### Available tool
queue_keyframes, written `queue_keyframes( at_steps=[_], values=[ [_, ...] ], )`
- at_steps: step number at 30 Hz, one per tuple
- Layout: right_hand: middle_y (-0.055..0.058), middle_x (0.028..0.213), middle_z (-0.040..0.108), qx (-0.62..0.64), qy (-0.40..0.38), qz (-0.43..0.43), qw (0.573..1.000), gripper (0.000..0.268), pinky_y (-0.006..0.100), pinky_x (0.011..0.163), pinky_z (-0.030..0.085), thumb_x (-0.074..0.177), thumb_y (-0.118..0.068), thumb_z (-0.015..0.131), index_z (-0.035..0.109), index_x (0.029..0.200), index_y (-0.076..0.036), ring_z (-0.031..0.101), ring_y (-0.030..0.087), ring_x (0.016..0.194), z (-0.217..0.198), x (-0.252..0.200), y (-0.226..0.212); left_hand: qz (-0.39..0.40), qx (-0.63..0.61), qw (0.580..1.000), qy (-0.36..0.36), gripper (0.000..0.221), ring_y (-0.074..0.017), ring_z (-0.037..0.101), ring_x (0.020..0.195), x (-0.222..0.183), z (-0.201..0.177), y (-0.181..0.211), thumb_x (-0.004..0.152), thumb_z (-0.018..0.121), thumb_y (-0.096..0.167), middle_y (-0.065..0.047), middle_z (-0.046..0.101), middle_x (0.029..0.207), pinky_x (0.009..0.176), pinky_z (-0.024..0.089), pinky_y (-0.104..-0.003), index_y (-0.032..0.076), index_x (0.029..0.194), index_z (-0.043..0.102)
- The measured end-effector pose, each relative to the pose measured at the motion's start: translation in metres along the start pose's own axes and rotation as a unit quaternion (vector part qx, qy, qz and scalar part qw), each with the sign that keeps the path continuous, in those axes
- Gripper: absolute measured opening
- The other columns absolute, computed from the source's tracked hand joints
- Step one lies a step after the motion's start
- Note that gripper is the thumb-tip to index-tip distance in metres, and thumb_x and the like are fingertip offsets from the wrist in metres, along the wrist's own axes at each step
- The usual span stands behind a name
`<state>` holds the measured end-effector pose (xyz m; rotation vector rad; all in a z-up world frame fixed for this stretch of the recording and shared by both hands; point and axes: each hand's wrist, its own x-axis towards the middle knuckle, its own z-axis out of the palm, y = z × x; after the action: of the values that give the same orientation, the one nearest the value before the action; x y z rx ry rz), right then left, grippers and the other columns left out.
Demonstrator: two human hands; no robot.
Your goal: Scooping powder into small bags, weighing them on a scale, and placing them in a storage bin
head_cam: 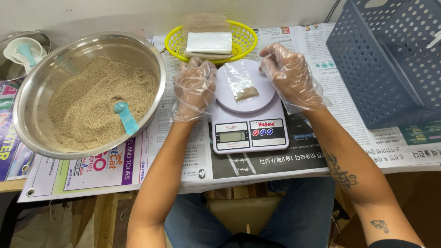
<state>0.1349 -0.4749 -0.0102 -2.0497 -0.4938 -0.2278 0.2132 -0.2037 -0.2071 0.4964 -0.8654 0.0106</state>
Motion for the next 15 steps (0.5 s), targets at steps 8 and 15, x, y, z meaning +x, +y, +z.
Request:
queue_keyframes(
  at_steps=[8, 15],
  values=[
    [0.014, 0.095, 0.075, -0.075, -0.027, -0.009, 0.997, 0.02, 0.034, 0.067, 0.052, 0.098, -0.02, 0.071, 0.07, 0.116, -0.011, 0.063, 0.022, 0.078, 0.013, 0.001, 0.009, -0.207, 0.853, 0.455, 0.148, 0.033, -0.0285, 0.058, 0.114, 0.06, 0.161, 0.037, 0.103, 0.054, 0.053, 0.0, 0.06, 0.112, 0.089, 0.053, -0.058, 0.026, 0.105, 0.072],
    [0.016, 0.096, 0.074, -0.053, -0.056, 0.014, 0.997, 0.034, 0.035, 0.066, 0.049, 0.093, -0.025, 0.072, 0.067, 0.12, -0.006, 0.061, 0.022, 0.079, 0.008, -0.009, -0.014, -0.215, 0.835, 0.489, 0.134, 0.035, -0.0301, 0.057, 0.116, 0.062, 0.184, 0.046, 0.098, 0.061, 0.057, 0.0, 0.061, 0.114, 0.094, 0.049, -0.059, 0.027, 0.114, 0.07]
  ],
)
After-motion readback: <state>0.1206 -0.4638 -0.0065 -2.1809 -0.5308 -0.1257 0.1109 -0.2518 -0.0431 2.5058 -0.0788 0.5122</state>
